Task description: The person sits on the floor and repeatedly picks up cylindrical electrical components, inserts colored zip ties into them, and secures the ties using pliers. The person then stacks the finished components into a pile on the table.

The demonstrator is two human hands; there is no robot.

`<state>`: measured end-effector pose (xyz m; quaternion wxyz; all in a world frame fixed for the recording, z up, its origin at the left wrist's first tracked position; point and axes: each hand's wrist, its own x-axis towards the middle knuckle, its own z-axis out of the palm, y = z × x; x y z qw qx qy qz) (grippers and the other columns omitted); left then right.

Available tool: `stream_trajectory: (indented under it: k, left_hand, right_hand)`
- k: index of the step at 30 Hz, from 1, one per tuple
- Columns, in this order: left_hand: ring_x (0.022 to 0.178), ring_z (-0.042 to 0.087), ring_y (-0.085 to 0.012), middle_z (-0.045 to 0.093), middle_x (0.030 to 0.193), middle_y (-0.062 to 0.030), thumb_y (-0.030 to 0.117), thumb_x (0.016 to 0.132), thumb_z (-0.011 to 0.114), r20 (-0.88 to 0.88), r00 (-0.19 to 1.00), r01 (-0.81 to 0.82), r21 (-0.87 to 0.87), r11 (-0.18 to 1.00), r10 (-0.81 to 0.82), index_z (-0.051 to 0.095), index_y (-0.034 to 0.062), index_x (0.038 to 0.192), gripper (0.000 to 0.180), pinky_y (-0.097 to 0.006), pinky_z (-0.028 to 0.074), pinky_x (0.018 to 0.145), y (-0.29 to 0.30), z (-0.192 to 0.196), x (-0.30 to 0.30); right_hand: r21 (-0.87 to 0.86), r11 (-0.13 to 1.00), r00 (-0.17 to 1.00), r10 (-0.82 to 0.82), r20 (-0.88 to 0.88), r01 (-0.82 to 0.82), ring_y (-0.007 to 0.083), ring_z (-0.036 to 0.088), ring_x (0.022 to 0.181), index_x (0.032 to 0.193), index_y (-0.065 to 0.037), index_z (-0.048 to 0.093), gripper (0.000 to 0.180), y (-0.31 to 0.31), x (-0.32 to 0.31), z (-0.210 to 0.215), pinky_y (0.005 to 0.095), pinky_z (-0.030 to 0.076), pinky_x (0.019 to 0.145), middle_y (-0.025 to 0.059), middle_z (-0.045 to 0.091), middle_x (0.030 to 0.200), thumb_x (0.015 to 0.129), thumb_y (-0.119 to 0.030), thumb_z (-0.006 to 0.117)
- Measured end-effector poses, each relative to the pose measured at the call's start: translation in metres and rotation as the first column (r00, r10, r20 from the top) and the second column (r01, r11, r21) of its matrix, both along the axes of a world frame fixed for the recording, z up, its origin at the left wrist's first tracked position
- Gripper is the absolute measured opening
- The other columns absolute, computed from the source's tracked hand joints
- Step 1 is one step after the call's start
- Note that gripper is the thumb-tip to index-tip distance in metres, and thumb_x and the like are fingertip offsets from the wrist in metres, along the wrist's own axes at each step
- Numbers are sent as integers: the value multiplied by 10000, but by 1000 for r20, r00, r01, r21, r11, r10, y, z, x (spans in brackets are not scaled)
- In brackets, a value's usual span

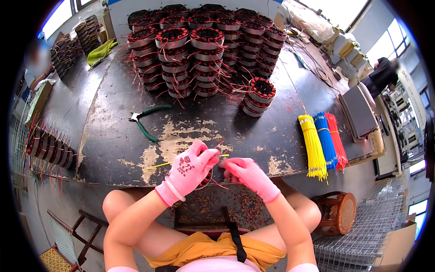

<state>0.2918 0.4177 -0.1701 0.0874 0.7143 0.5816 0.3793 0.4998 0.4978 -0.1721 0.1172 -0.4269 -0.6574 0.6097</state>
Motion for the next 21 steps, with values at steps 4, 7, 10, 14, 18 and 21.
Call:
stream_trajectory:
  k: [4,7,10,14,18,21]
  left_hand:
    - [796,660,-327,588,964,-101,86,897,684,46,997,62,-16,998,-62,660,136,1186,294,-406,533,654,0,-6,-1]
    - [822,673,-331,597,977,-105,44,883,675,70,997,25,-41,999,-22,644,122,1204,332,-413,537,662,-2,-11,0]
    - [831,685,-331,604,982,-110,22,886,665,84,996,0,-50,999,4,635,98,1183,308,-415,541,661,-3,-12,0]
    - [795,683,-315,603,969,-106,55,896,678,68,998,11,-42,999,-8,646,93,1132,241,-399,542,647,-2,-12,-1]
    - [777,669,-295,597,970,-97,103,878,719,36,998,57,-42,997,-55,673,101,1070,197,-379,541,645,-2,-9,-3]
    - [786,659,-288,594,987,-92,120,857,748,-21,993,112,-60,992,-113,685,104,1037,192,-372,540,655,-5,-2,-4]
  right_hand:
    - [-329,944,993,-14,-116,-25,43,541,673,1032,-53,693,267,13,-28,-9,203,413,589,-26,653,877,985,-312,645]
    - [-349,937,996,-23,-84,-8,54,579,685,1059,-60,678,286,12,-30,-14,216,431,585,-12,681,905,988,-335,647]
    - [-296,949,989,-131,-68,105,63,626,694,1101,-39,670,214,-1,-27,-6,193,434,564,12,700,928,1020,-231,622]
    - [-36,954,941,-298,-162,296,95,675,739,1105,14,672,168,-44,-17,-5,231,511,600,46,716,936,1004,-103,607]
    - [647,711,961,-191,-199,275,235,686,744,1011,-87,719,150,-50,-11,-19,312,530,643,74,694,906,863,-76,744]
    - [840,496,975,-142,-170,219,275,685,801,992,-92,719,213,-44,-8,-13,359,538,677,80,691,951,794,-84,796]
